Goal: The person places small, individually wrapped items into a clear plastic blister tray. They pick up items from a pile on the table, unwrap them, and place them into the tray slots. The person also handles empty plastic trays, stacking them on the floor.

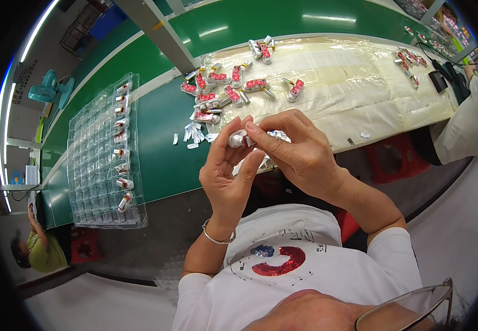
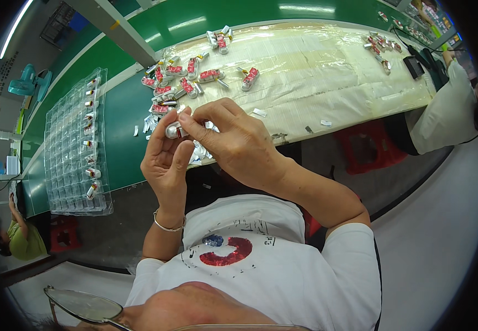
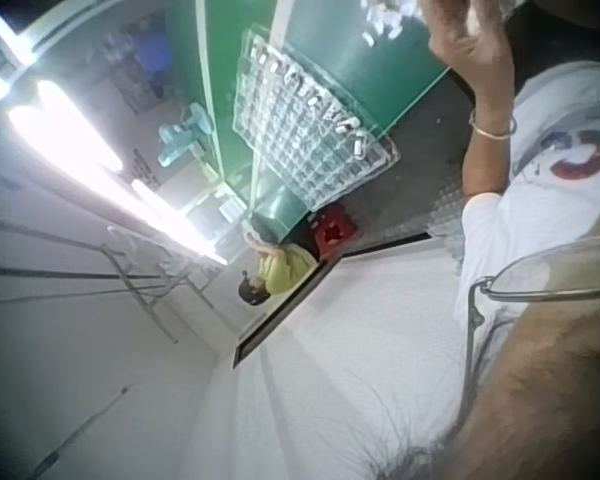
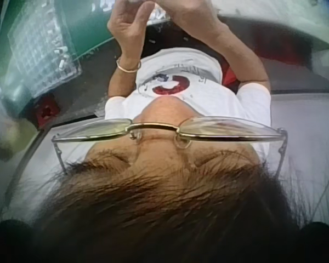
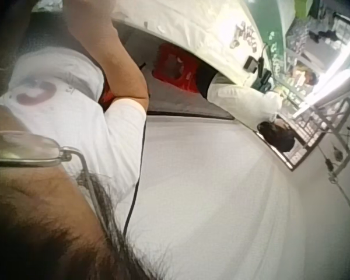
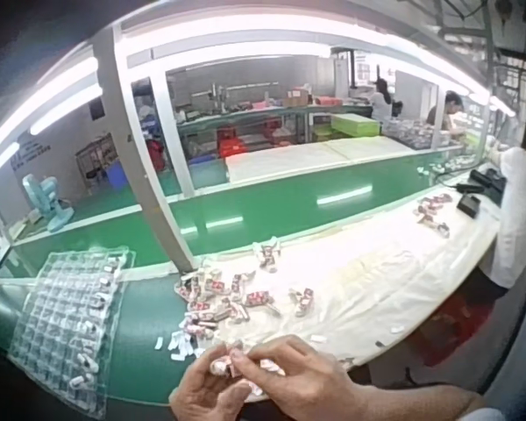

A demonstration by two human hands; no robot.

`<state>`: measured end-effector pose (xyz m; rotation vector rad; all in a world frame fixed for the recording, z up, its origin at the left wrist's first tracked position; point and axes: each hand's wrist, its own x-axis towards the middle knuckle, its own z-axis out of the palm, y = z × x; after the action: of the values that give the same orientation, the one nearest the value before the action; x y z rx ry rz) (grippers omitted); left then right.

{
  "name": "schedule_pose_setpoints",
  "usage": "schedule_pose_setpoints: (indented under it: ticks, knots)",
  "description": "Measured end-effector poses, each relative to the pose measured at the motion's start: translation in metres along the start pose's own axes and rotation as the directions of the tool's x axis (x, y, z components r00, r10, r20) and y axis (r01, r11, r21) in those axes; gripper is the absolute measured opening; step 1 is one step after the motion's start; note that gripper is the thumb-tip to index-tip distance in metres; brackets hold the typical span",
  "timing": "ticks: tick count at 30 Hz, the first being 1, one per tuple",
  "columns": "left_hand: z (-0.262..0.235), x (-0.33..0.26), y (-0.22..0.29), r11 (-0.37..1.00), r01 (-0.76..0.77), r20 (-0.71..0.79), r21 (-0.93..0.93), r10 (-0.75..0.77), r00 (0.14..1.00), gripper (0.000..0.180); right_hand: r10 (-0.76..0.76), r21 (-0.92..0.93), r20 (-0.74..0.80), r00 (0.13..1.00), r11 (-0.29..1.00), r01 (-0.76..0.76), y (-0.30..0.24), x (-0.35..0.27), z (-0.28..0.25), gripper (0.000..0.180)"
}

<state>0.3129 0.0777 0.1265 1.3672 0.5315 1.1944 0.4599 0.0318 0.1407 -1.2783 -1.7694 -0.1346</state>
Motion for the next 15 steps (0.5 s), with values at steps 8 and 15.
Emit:
schedule_pose_setpoints:
  ticks: [8,15]
  knots:
    - [-0.010,0.003,-0.011,0.996,-0.038,-0.044,-0.077,0.035,0.998,0.035,0.154,0.396,-0.044,0.987,0.910,-0.125,0.007,-0.006,0.008,0.048]
    - [-0.013,0.005,-0.014,0.974,-0.226,0.003,-0.007,0.226,0.974,0.030,0.403,0.756,0.218,0.889,0.506,-0.415,0.007,-0.017,0.007,0.051]
